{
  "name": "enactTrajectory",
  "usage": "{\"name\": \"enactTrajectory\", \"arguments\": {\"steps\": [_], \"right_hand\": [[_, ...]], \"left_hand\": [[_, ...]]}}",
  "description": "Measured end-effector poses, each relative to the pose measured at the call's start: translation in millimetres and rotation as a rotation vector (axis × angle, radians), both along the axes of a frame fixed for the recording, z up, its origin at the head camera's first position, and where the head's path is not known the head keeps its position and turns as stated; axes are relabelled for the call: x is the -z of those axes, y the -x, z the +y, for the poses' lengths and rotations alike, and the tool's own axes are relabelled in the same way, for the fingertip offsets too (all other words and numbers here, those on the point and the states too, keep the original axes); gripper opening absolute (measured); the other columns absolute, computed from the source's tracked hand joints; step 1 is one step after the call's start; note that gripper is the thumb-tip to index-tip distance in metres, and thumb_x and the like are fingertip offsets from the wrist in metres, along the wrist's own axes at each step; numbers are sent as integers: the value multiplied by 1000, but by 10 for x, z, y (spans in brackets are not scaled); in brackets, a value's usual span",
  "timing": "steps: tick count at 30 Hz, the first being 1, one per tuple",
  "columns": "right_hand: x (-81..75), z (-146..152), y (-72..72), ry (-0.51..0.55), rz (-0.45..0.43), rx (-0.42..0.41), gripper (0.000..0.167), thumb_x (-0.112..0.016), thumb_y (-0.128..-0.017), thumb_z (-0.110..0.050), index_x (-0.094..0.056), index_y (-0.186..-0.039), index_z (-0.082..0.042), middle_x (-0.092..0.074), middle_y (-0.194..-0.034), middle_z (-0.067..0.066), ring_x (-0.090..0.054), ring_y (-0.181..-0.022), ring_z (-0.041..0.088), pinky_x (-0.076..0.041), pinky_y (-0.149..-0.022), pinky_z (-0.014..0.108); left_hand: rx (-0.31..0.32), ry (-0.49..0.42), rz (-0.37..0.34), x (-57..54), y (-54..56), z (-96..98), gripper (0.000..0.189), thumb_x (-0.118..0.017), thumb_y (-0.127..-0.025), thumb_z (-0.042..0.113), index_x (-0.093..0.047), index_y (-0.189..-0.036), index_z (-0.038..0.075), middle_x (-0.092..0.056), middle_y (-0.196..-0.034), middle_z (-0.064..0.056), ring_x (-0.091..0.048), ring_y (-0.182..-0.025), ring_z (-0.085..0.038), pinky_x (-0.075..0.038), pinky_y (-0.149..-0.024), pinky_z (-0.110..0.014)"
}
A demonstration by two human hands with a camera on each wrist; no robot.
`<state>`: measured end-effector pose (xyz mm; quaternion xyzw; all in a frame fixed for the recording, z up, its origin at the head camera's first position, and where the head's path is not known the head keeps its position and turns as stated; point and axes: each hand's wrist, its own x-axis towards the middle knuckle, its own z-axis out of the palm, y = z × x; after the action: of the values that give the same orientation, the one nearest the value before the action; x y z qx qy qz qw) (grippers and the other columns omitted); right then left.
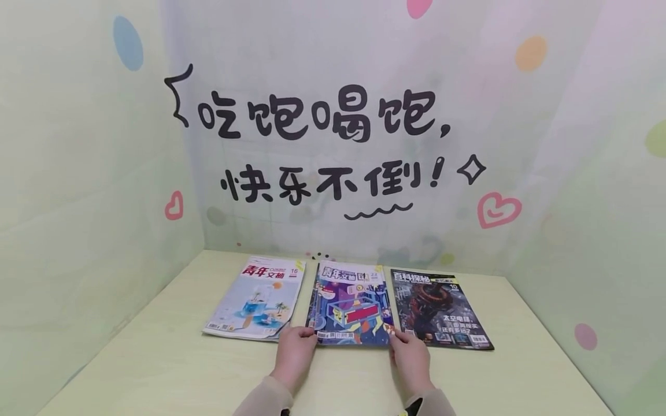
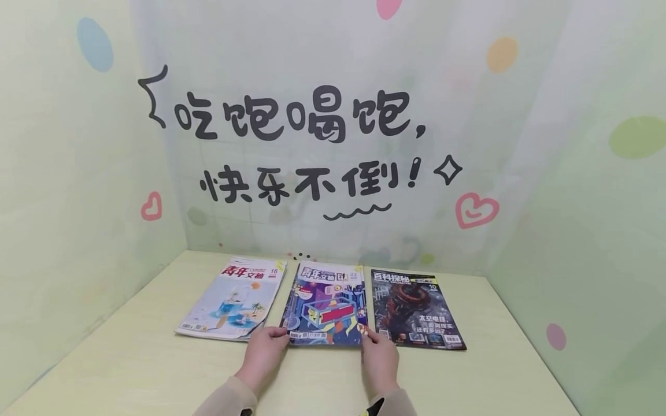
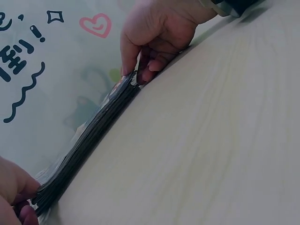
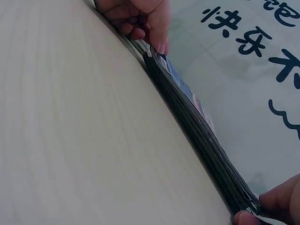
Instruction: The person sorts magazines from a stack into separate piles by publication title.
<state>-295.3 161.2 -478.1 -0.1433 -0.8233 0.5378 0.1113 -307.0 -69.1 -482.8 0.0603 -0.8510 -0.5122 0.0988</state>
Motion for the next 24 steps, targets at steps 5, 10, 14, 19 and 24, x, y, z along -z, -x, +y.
{"name": "enactTrajectory", "arguments": {"steps": [5, 10, 14, 19, 24], "right_hand": [[27, -11, -35, 174, -13, -13, 34, -56, -91, -4, -59, -120, 14, -62, -74, 9, -57, -57, 12, -52, -51, 26], [44, -31, -47, 226, 7, -24, 41, -51, -88, 2, -52, -127, 15, -62, -77, 12, -56, -56, 12, -51, -50, 25], [34, -55, -68, 179, 0, -22, 47, -50, -84, 0, -52, -130, 12, -62, -91, 18, -50, -56, 12, -44, -50, 24], [29, -66, -76, 136, -11, -18, 44, -52, -87, -4, -53, -129, 11, -61, -105, 22, -54, -58, 13, -48, -52, 25], [43, -52, -53, 158, -14, -45, 43, -57, -91, -4, -51, -129, 13, -64, -91, 16, -58, -59, 12, -54, -55, 26]], "left_hand": [[29, 17, -9, 7, -32, -22, 15, -64, -86, 9, -72, -96, 0, -69, -99, -14, -62, -98, -35, -48, -89, -51], [76, -144, -64, 31, -31, -23, 23, -58, -88, 3, -64, -107, -9, -65, -78, -10, -62, -68, -20, -56, -64, -35], [90, -235, -88, 59, -30, -25, 40, -53, -86, -2, -53, -124, -12, -59, -76, -9, -58, -60, -14, -54, -55, -27], [111, -222, -96, 48, -43, -21, 52, -51, -85, 1, -45, -136, -10, -58, -75, -8, -57, -59, -15, -52, -53, -28], [143, -239, -99, 20, -33, -24, 48, -56, -91, 3, -44, -135, -12, -60, -79, -10, -60, -64, -14, -55, -59, -28]]}}
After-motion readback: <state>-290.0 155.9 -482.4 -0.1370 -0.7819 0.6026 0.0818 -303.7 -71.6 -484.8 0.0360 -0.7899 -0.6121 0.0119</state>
